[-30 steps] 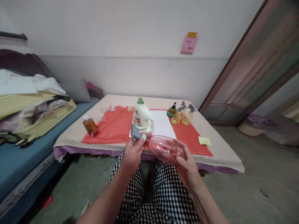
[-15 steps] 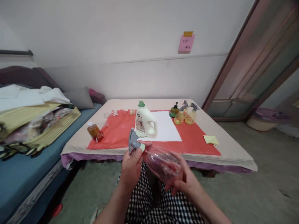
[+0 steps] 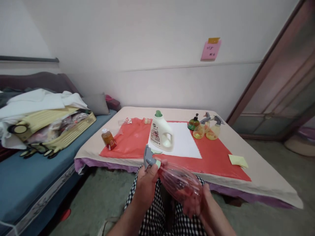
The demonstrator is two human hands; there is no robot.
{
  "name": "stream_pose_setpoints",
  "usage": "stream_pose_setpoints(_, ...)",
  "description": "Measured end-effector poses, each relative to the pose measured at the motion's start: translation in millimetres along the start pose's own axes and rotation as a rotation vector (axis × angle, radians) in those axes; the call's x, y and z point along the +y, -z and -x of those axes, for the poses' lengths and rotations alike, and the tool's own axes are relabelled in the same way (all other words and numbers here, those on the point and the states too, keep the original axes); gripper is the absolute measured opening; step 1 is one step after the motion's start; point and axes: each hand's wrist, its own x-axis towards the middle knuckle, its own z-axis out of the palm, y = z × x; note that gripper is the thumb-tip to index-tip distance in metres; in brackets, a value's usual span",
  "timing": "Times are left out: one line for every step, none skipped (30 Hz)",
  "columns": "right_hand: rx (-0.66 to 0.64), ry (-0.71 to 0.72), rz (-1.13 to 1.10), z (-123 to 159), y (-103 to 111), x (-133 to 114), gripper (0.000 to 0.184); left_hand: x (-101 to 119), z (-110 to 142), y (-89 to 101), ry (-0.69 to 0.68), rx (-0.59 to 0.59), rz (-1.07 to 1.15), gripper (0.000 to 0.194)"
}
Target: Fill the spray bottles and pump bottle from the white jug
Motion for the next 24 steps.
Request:
stream_pose_setpoints(0.004, 0.024, -0.025, -2, -2, 2, 0.073, 0, -1, 0.4, -0.005, 0.017, 0.004, 0.040)
stream_pose_setpoints(0.019, 0.074, -0.036, -5, -4, 4, 0.075, 0, -2, 1.2, -0.002, 0.032, 0.013, 0.041)
stream_pose_setpoints(0.042, 0.139, -0.026, -7, -4, 6, 0.084, 0, -4, 2.6, 0.005, 0.047, 0.029, 0.042)
stream_pose_setpoints(0.063, 0.198, 0.006, -9, -4, 8, 0.097, 0, -7, 4.4, 0.015, 0.056, 0.047, 0.041)
stream_pose_setpoints(0.069, 0.222, 0.041, -12, -3, 9, 0.105, -1, -9, 6.3, 0.025, 0.058, 0.062, 0.041)
stream_pose_setpoints(0.057, 0.196, 0.064, -14, -2, 11, 0.104, -2, -11, 8.3, 0.031, 0.054, 0.071, 0.039)
stream_pose_setpoints(0.027, 0.131, 0.074, -17, 0, 12, 0.097, -2, -13, 10.1, 0.030, 0.046, 0.075, 0.037)
stream_pose_setpoints(-0.011, 0.051, 0.069, -20, 2, 13, 0.088, -2, -15, 11.6, 0.023, 0.037, 0.077, 0.036)
stream_pose_setpoints(-0.047, -0.007, 0.053, -23, 3, 14, 0.085, -2, -17, 12.9, 0.015, 0.032, 0.077, 0.034)
stream_pose_setpoints(-0.071, -0.031, 0.036, -26, 3, 15, 0.086, -1, -18, 14.0, 0.005, 0.037, 0.079, 0.034)
stream_pose_setpoints(-0.081, -0.020, 0.023, -29, 3, 16, 0.089, -1, -20, 15.3, -0.003, 0.054, 0.087, 0.035)
stream_pose_setpoints(-0.078, 0.019, 0.024, -33, 2, 17, 0.094, 0, -22, 16.7, -0.005, 0.079, 0.099, 0.036)
stream_pose_setpoints(-0.063, 0.074, 0.043, -36, 1, 19, 0.104, 0, -24, 18.6, 0.000, 0.105, 0.113, 0.036)
stream_pose_setpoints(-0.039, 0.128, 0.076, -40, 0, 21, 0.116, 0, -27, 21.0, 0.007, 0.130, 0.126, 0.037)
stream_pose_setpoints(-0.018, 0.165, 0.115, -44, 0, 23, 0.126, -1, -30, 23.8, 0.014, 0.150, 0.137, 0.037)
stream_pose_setpoints(-0.011, 0.175, 0.150, -48, 0, 26, 0.129, -1, -33, 27.1, 0.020, 0.159, 0.145, 0.037)
stream_pose_setpoints(-0.021, 0.158, 0.174, -53, 0, 28, 0.125, -2, -36, 30.6, 0.026, 0.159, 0.148, 0.037)
stream_pose_setpoints(-0.042, 0.112, 0.177, -59, 1, 31, 0.118, -2, -39, 34.2, 0.031, 0.152, 0.142, 0.037)
stream_pose_setpoints(-0.063, 0.044, 0.154, -66, 0, 33, 0.110, -1, -42, 37.8, 0.036, 0.144, 0.128, 0.036)
stream_pose_setpoints(-0.077, -0.022, 0.109, -72, -1, 35, 0.103, 0, -44, 41.2, 0.041, 0.135, 0.107, 0.036)
stream_pose_setpoints(-0.078, -0.068, 0.063, -79, -3, 35, 0.099, 2, -47, 44.5, 0.040, 0.134, 0.084, 0.035)
stream_pose_setpoints(-0.068, -0.087, 0.029, -85, -6, 34, 0.098, 4, -50, 47.7, 0.031, 0.146, 0.060, 0.035)
stream_pose_setpoints(-0.054, -0.081, 0.018, -90, -9, 31, 0.098, 8, -55, 50.9, 0.012, 0.172, 0.033, 0.036)
stream_pose_setpoints(-0.040, -0.060, 0.036, -95, -12, 28, 0.098, 13, -62, 54.5, -0.020, 0.212, 0.003, 0.036)
